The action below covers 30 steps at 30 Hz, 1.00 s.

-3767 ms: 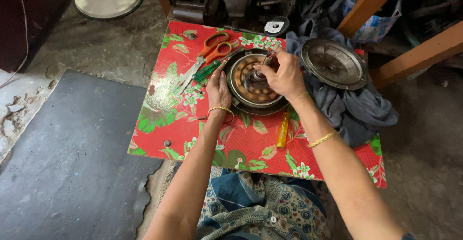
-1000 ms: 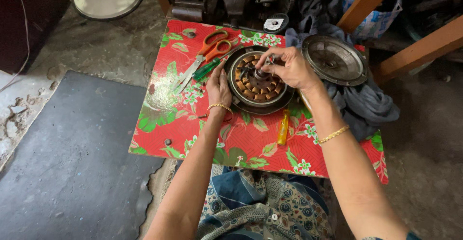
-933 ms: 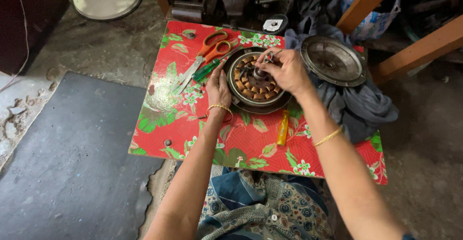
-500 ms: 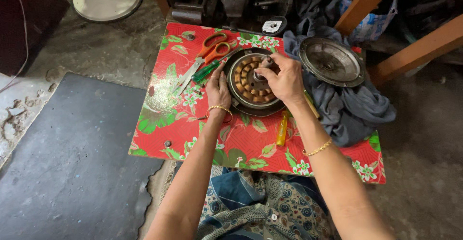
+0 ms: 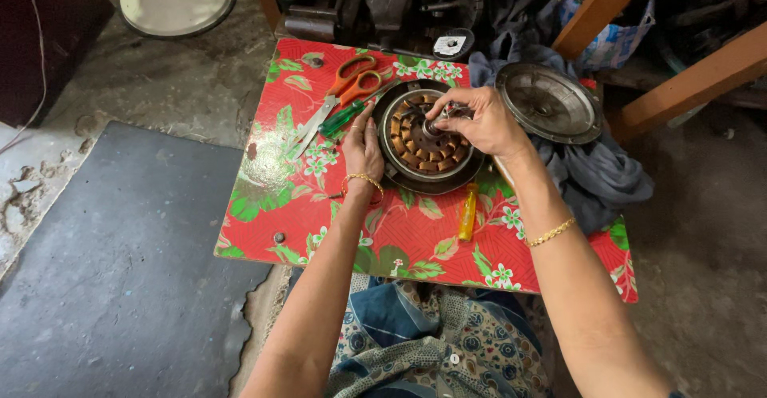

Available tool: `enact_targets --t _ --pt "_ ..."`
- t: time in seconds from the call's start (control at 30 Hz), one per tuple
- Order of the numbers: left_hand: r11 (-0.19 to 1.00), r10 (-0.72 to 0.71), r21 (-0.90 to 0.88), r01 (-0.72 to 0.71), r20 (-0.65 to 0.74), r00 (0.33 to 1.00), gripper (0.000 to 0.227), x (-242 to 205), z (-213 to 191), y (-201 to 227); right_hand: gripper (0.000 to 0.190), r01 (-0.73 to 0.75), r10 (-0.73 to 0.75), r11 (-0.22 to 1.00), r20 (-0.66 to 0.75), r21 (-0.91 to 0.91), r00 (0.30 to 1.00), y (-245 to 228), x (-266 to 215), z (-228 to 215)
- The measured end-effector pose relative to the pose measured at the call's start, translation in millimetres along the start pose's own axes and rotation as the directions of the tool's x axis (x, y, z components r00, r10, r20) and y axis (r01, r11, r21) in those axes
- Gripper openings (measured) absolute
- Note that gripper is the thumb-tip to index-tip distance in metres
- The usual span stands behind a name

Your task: The person uses a hammer and a metal rod to tap and adjust copper windings on a motor armature. They repeatedly tap the windings, rotate the armature, and use a cloth to wipe the surface. The person also uses scissors to trim a metal ring.

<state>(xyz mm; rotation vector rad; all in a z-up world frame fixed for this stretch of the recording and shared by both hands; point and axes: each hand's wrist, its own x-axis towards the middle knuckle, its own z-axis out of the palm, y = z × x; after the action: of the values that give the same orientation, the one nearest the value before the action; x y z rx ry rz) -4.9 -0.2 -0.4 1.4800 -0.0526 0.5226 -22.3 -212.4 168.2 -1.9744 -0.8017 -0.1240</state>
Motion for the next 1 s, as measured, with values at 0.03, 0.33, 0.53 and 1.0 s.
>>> enact_targets --t 0.03,0.33,0.53,1.0 --pt "1.0 0.007 -0.026 -0.007 -0.001 1.0 0.037 -1.4 -0.2 -1.4 0.015 0.018 -0.019 0.999 -0.04 -0.036 0.999 -2.3 -2.9 3.7" --pt "0.997 0.069 0.019 -0.07 0.013 0.997 0.036 -7.0 -1.3 20.2 0.021 -0.029 0.021 0.999 -0.351 -0.019 0.936 -3.2 -33.2 34.4" --pt "0.84 0.093 0.539 -0.062 -0.03 0.995 0.045 -19.9 -12.0 69.9 0.036 -0.15 0.114 0.988 -0.488 -0.034 0.866 35.7 -52.1 12.0" --pt "0.816 -0.091 0.575 0.061 0.023 0.996 0.072 -32.6 41.4 93.0 0.028 -0.495 0.175 0.733 -0.573 -0.467 0.801 75.4 -46.4 43.6"
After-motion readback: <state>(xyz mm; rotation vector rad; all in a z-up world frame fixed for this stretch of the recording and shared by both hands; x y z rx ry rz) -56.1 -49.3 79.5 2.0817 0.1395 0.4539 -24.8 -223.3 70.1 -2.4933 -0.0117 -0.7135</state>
